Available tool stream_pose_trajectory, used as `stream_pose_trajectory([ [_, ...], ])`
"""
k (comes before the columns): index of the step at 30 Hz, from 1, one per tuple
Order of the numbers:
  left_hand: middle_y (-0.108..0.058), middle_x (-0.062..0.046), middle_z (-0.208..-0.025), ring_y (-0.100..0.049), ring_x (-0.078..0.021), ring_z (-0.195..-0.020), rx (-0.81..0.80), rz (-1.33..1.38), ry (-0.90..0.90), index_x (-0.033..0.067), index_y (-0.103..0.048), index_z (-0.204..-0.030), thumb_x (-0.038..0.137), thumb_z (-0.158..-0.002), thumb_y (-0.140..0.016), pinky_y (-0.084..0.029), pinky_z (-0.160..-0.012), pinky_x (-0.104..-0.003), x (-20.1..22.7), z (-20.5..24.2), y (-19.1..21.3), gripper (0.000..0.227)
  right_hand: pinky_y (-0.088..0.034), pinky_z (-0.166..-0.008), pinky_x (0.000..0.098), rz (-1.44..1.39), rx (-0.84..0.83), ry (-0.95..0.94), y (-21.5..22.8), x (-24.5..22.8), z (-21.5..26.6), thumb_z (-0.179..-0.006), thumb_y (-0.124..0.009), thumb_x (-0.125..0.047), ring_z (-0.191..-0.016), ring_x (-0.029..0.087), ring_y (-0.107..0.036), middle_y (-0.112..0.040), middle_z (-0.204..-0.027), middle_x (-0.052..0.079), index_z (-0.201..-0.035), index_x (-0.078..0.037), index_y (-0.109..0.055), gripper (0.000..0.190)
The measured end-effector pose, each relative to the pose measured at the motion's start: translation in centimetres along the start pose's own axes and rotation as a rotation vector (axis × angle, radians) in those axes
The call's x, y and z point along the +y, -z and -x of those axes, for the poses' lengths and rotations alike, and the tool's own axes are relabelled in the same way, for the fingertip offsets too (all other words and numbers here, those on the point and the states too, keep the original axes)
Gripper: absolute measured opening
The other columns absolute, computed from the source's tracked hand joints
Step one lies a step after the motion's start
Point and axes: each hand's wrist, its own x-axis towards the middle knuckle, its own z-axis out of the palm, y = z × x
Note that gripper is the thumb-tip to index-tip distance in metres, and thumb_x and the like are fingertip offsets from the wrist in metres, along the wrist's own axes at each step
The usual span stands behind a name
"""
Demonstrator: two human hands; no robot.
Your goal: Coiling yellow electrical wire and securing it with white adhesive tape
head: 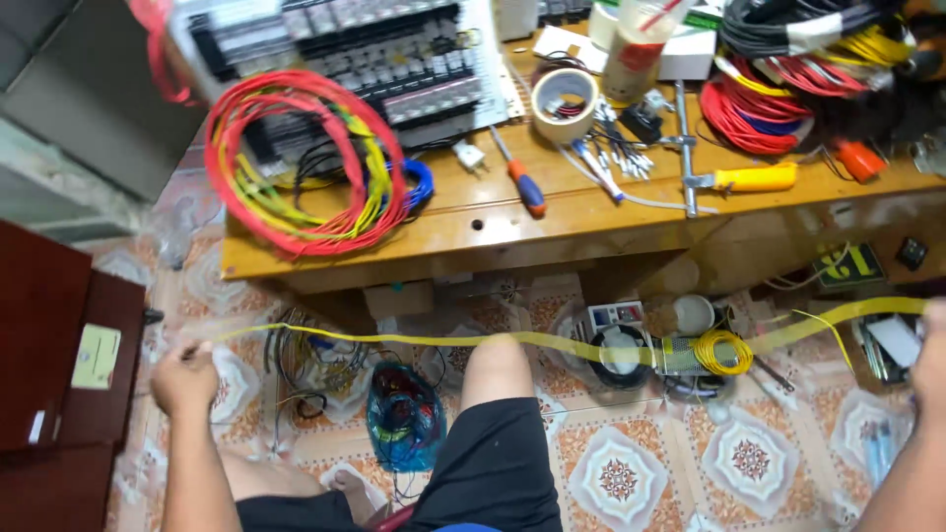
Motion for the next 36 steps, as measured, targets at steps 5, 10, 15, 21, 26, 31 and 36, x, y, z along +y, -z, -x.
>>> stream_pose_trajectory([
  [5, -0.073, -0.011, -0.106, -0.063, -0.0268, -0.079, -0.124, -0.092, 0.136, 0.0115, -0.070, -0.132, 0.021, -0.088, -0.078, -0.052, -0.065, -0.042, 6.6, 4.0, -0.4, 0.046, -0.058, -0.094, 0.0441, 0.153, 0.151, 0.151, -7.1, -28.6, 15.1, -0.127, -0.065, 0.023, -0.108, 0.036, -0.066, -0.067, -0.120, 0.029, -0.131, 0.016, -0.065, 0.008],
  [10, -0.081, -0.004, -0.099, -0.076, -0.0147, -0.083, -0.546, 0.619, -0.096, 0.0114, -0.077, -0.113, 0.019, -0.083, -0.074, -0.061, -0.075, -0.028, 29.4, 11.7, 9.5, 0.031, -0.043, -0.059, 0.0231, -0.095, -0.032, 0.426, -17.0, -43.1, 20.8, -0.095, -0.068, 0.006, -0.068, 0.012, -0.053, -0.070, -0.090, 0.008, -0.098, -0.002, -0.072, 0.010],
  [15, -0.076, -0.011, -0.102, -0.071, -0.0232, -0.085, -0.661, 0.942, -0.642, 0.0019, -0.072, -0.107, 0.016, -0.083, -0.074, -0.057, -0.078, -0.032, 35.4, 18.3, 11.1, 0.028, -0.056, -0.060, 0.0234, -0.161, -0.195, 0.624, -25.9, -54.9, 25.0, -0.080, -0.073, 0.001, -0.072, 0.014, -0.066, -0.074, -0.097, 0.007, -0.097, -0.007, -0.073, 0.019],
  [21, -0.071, -0.008, -0.073, -0.067, -0.0177, -0.065, -0.665, 1.127, -0.377, 0.0114, -0.081, -0.091, 0.015, -0.087, -0.081, -0.052, -0.057, -0.028, 31.0, 20.0, 8.1, 0.005, -0.061, -0.062, 0.0298, -0.264, -0.253, 0.787, -29.4, -61.8, 26.9, -0.089, -0.074, -0.008, -0.066, 0.023, -0.073, -0.073, -0.081, 0.002, -0.089, -0.011, -0.076, 0.004],
  [26, -0.069, -0.006, -0.068, -0.064, -0.0136, -0.060, -0.677, 1.139, -0.323, 0.0111, -0.082, -0.089, 0.012, -0.086, -0.081, -0.049, -0.052, -0.025, 28.0, 19.7, 8.5, 0.003, -0.059, -0.059, 0.0377, -0.223, -0.455, 0.806, -30.1, -61.7, 27.8, -0.090, -0.074, -0.012, -0.068, 0.030, -0.072, -0.073, -0.084, 0.003, -0.092, -0.012, -0.073, 0.003],
  [31, -0.069, -0.004, -0.066, -0.067, -0.0255, -0.060, -0.406, 0.935, -0.560, 0.0136, -0.078, -0.078, 0.008, -0.085, -0.079, -0.054, -0.060, -0.031, 23.3, 17.7, 4.9, 0.009, -0.057, -0.057, 0.0473, -0.144, -0.596, 0.692, -27.6, -61.1, 27.4, -0.091, -0.071, -0.010, -0.068, 0.041, -0.071, -0.070, -0.074, 0.014, -0.092, -0.007, -0.072, 0.003],
  [36, -0.071, -0.004, -0.070, -0.070, -0.0278, -0.065, -0.302, 0.852, -0.617, 0.0149, -0.076, -0.079, 0.007, -0.086, -0.077, -0.055, -0.063, -0.034, 22.9, 14.4, 7.0, 0.010, -0.057, -0.060, 0.0460, -0.009, -0.623, 0.625, -26.1, -59.2, 26.5, -0.091, -0.071, -0.014, -0.069, 0.039, -0.072, -0.070, -0.072, 0.012, -0.092, -0.010, -0.073, 0.005],
])
